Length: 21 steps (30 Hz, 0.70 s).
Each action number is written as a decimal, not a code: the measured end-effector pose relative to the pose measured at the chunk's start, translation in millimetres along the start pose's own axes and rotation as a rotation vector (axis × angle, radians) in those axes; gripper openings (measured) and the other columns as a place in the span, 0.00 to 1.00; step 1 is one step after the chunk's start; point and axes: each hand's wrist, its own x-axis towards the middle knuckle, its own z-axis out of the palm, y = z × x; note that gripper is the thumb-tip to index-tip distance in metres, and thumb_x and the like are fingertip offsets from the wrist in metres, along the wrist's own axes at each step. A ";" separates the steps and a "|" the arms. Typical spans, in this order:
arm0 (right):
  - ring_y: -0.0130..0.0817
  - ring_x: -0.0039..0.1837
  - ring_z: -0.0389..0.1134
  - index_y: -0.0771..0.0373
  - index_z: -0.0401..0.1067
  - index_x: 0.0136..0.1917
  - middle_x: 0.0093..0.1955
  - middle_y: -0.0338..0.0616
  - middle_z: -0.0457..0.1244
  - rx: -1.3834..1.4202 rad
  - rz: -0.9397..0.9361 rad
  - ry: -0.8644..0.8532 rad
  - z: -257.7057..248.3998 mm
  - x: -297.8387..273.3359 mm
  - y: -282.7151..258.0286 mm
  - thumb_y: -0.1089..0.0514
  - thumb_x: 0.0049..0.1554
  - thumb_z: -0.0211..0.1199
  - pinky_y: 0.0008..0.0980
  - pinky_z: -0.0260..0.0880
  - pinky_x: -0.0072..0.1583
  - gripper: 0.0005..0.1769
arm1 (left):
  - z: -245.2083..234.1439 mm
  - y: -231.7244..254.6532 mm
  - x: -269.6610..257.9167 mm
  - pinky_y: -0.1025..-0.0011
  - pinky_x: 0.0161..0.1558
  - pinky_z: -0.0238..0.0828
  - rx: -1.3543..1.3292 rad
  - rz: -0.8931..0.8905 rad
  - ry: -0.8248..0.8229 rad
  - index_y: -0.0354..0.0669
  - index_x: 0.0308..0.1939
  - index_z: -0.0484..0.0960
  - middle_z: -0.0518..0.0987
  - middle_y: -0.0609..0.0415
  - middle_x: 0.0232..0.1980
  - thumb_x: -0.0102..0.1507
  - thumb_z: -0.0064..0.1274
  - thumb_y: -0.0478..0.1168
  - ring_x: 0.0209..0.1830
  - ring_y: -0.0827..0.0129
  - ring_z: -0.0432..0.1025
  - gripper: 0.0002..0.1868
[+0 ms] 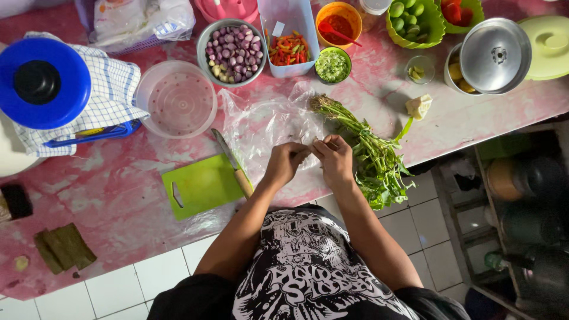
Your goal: The person chops green vegetables on a cutting board using a knife and then picks leaves off a bunch of herbs, placing the leaves into a plastic bag.
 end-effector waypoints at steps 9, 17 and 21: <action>0.31 0.39 0.74 0.66 0.81 0.47 0.38 0.49 0.72 -0.986 -0.377 0.176 27.5 -13.1 -18.3 0.61 0.54 0.68 0.29 0.72 0.44 0.08 | -8.4 18.9 9.5 0.57 0.48 0.72 0.551 0.454 -0.006 0.41 0.40 0.87 0.81 0.45 0.40 0.62 0.55 0.35 0.48 0.47 0.75 0.07; 0.40 0.41 0.76 0.63 0.80 0.52 0.39 0.52 0.72 -1.077 -0.282 0.023 45.7 -14.8 -35.6 0.58 0.58 0.65 0.35 0.73 0.45 0.11 | -20.7 27.0 25.3 0.60 0.38 0.75 0.361 0.239 0.100 0.39 0.39 0.88 0.84 0.44 0.37 0.61 0.62 0.36 0.37 0.49 0.79 0.05; 0.48 0.41 0.74 0.66 0.79 0.53 0.42 0.58 0.70 -1.168 -0.414 -0.144 48.6 -9.6 -37.0 0.60 0.57 0.65 0.38 0.71 0.44 0.12 | -27.0 19.7 35.9 0.66 0.38 0.77 0.208 0.249 0.109 0.36 0.39 0.86 0.85 0.45 0.37 0.59 0.62 0.33 0.36 0.58 0.83 0.05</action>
